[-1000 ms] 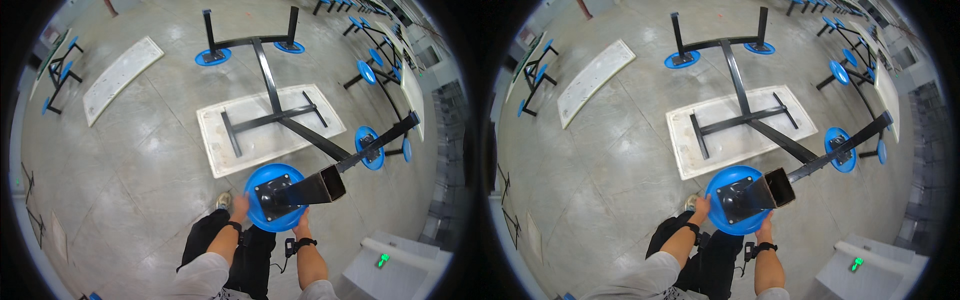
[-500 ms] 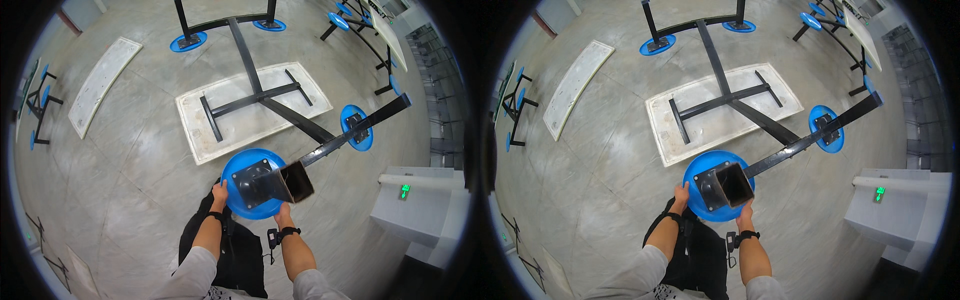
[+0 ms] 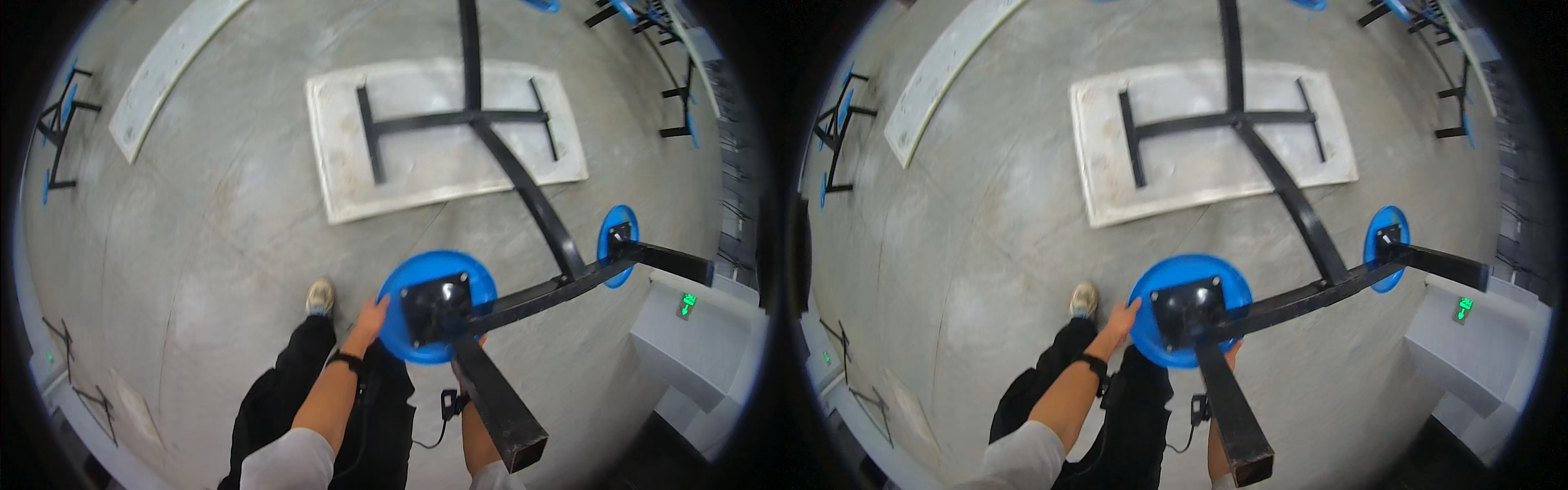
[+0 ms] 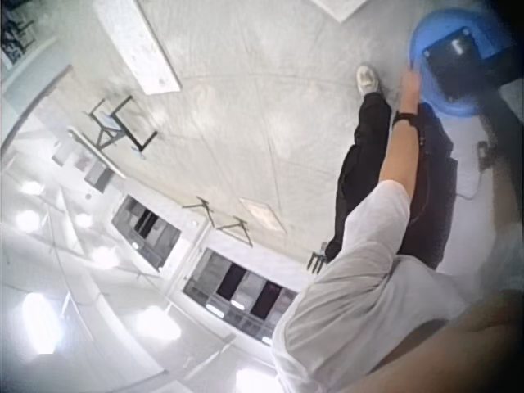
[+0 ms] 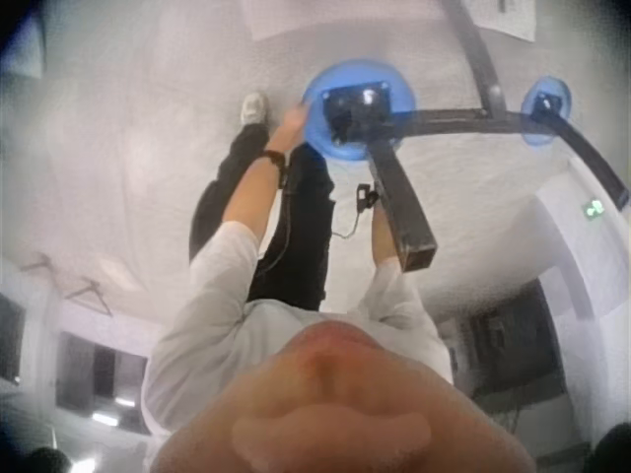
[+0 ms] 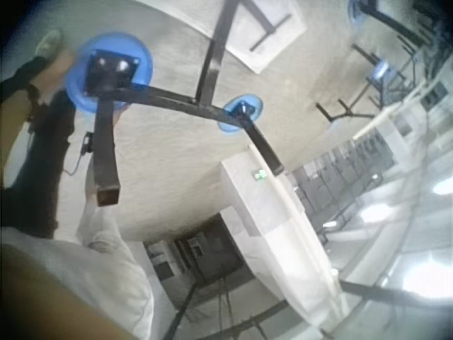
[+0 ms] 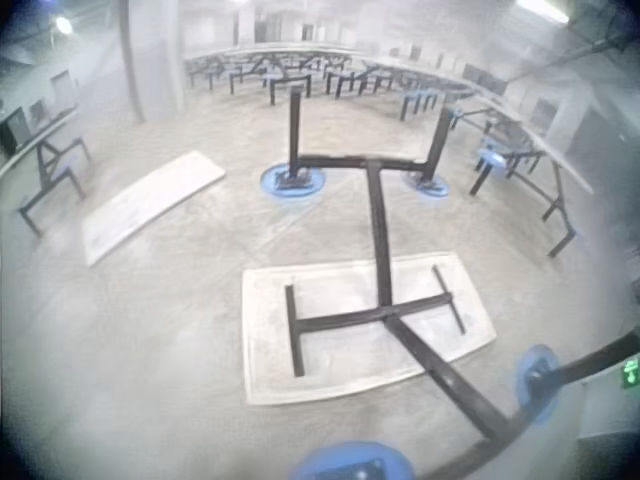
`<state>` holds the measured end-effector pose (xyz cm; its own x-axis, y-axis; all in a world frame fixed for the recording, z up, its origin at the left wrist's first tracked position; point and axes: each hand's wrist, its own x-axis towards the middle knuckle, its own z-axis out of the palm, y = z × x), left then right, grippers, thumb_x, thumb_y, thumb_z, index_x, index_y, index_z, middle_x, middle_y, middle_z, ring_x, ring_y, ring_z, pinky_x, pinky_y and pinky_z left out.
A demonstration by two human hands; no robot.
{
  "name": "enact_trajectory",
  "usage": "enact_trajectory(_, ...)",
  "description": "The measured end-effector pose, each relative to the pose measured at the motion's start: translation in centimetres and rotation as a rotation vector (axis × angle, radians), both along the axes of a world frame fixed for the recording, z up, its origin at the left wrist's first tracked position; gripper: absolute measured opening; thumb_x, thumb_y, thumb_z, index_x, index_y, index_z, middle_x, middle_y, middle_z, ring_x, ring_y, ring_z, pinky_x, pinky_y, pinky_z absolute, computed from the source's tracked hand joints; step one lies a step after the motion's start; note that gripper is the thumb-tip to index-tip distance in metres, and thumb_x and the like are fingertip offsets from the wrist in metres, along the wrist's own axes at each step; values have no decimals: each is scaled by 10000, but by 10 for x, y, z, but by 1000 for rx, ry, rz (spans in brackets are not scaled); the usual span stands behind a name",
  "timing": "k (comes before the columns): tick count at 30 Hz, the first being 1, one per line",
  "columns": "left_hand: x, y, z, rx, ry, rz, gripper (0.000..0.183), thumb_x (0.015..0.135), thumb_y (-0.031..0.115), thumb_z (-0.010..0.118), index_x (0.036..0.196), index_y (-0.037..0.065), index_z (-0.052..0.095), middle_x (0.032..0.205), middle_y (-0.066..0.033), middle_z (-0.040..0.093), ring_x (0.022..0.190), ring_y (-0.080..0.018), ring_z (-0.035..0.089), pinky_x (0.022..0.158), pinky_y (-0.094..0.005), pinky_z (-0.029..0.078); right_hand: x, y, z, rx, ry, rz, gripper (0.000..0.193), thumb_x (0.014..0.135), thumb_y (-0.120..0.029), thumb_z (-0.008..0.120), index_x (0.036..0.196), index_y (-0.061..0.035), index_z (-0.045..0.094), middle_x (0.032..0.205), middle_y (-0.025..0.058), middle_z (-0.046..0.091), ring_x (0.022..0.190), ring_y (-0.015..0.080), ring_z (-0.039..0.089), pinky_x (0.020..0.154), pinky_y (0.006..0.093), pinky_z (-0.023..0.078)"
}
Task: The person attaches a leg component to the frame of a cafeteria table using a wrench and a socket tool, then tightens the bolts.
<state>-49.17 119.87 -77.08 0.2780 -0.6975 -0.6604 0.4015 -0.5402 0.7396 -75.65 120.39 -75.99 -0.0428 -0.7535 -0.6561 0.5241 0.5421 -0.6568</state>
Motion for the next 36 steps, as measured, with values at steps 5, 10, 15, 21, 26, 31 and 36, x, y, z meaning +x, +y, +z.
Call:
enact_trajectory(5,-2,7,43,-11,-23,7,345,850,248,535,1037,-40,560,858,-121,612,733,-184,565,673,-322,455,-21,0,12,7,42,16,316,884,-268,508,1065,-14,555,959,69,594,868,164,558,733,290,453)
enact_trajectory(10,0,20,99,50,-35,-155,380,842,239,557,1110,-28,523,922,-116,602,819,-181,563,734,-322,456,-48,36,36,107,147,72,308,875,-264,525,1037,-6,570,915,60,603,826,143,563,697,274,455)
enact_trajectory(15,43,106,142,115,-183,-190,337,817,213,576,1059,-19,545,989,-116,583,874,-184,560,775,-301,450,-62,107,75,174,354,462,300,866,-260,541,1008,1,584,871,50,612,785,123,567,660,257,456)
enact_trajectory(21,108,225,265,288,-124,-247,435,873,372,512,604,31,546,494,-76,532,436,-168,520,451,-283,416,-95,174,137,-202,752,1146,299,814,-285,524,710,-33,648,592,99,609,551,201,591,527,349,453)
enact_trajectory(26,198,342,342,62,-325,-401,405,869,329,491,609,31,581,529,-100,563,478,-230,552,506,-335,445,-66,168,209,135,565,1128,321,829,-349,553,798,-46,652,758,98,655,660,195,629,550,309,467)
enact_trajectory(31,297,426,413,13,-978,-615,217,819,114,434,852,66,643,779,-178,628,828,-347,576,728,-439,448,62,117,240,-361,884,1584,297,753,-332,590,871,-65,641,854,145,640,769,305,604,711,412,468)
enact_trajectory(36,372,503,481,236,-795,317,278,800,109,428,1044,72,555,711,-134,633,714,-298,603,674,-415,469,223,81,333,-1016,1231,1900,314,754,-337,596,917,-71,633,919,177,626,845,309,595,757,421,455)
